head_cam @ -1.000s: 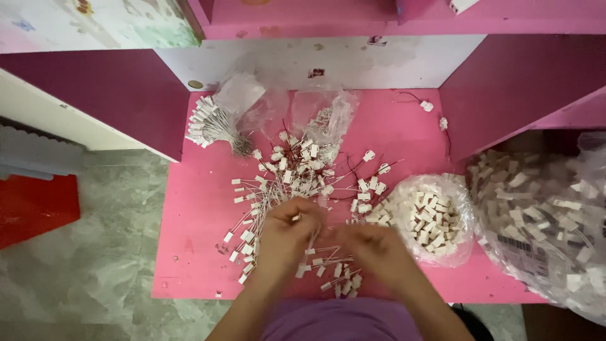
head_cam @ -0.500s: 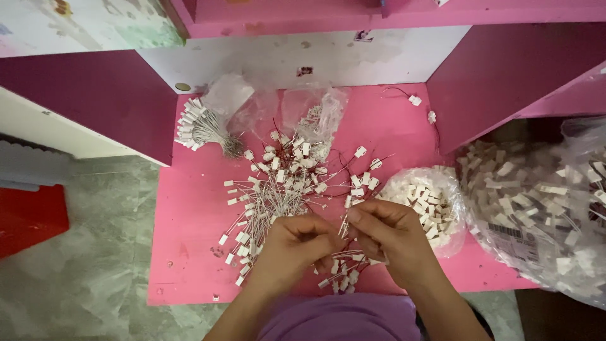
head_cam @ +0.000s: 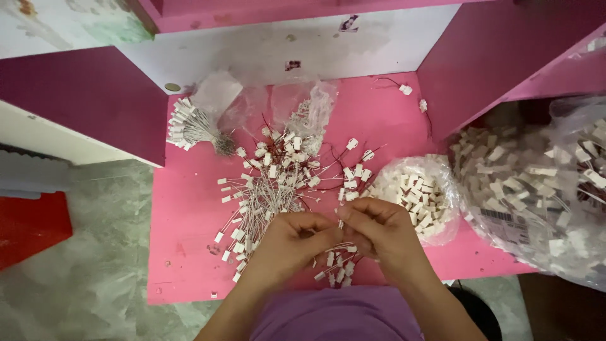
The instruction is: The person repeatedly picks small white plastic connectors and thin wires from a pink work surface, joins them by hand, and places the assembled units back on the table. The process is continuous and repetitive throughout the clip.
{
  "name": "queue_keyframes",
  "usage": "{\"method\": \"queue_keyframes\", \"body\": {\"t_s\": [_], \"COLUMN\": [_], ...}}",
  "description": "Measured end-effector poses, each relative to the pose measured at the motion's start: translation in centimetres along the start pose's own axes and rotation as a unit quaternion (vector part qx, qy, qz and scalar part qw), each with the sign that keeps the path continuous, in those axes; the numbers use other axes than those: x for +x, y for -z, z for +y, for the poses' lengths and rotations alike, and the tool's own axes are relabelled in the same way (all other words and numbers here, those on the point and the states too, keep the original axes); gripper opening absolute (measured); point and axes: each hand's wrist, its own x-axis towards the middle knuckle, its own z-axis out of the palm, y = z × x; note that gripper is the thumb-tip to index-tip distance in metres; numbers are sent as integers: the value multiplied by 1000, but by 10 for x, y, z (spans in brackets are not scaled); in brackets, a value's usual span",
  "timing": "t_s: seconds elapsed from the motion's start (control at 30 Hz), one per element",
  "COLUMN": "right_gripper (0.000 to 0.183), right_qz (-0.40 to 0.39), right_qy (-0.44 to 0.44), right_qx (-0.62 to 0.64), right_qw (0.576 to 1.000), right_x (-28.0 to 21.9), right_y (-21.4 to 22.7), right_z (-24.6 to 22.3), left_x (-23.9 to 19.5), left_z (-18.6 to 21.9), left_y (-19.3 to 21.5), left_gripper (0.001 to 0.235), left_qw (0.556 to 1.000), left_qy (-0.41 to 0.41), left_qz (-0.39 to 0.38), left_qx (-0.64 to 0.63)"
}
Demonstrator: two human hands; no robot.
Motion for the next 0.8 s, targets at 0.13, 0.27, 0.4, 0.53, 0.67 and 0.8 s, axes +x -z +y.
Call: {"method": "queue_keyframes", "body": {"t_s": [0.13, 0.27, 0.4, 0.53, 0.67, 0.8], "right_gripper": [20, 23, 38, 40, 45, 53], "right_qz": [-9, -49, -35, -108, -122, -183], "right_qy": [0, -128, -177, -115, -95, -92], "right_qx": [0, 287, 368, 304, 290, 324], "right_qw": [1000, 948, 912, 940, 944, 924], "right_x": [5, 28, 10, 19, 18, 10], "right_y": [13, 38, 11, 24, 29, 30], "right_z": [15, 50, 26, 40, 42, 29], "left_x": [10, 20, 22, 28, 23, 22], "left_z": [-15, -42, -49, -62, -56, -46], "left_y": [-3, 1, -5, 4, 10, 11], "left_gripper": [12, 12, 10, 12, 8, 8], "left_qw": [999, 998, 993, 987, 995, 997], "left_qy": [-18, -43, 7, -2, -8, 29], "left_qz": [33, 41, 13, 33, 24, 17], "left_qx": [-4, -3, -119, -157, -94, -70]}}
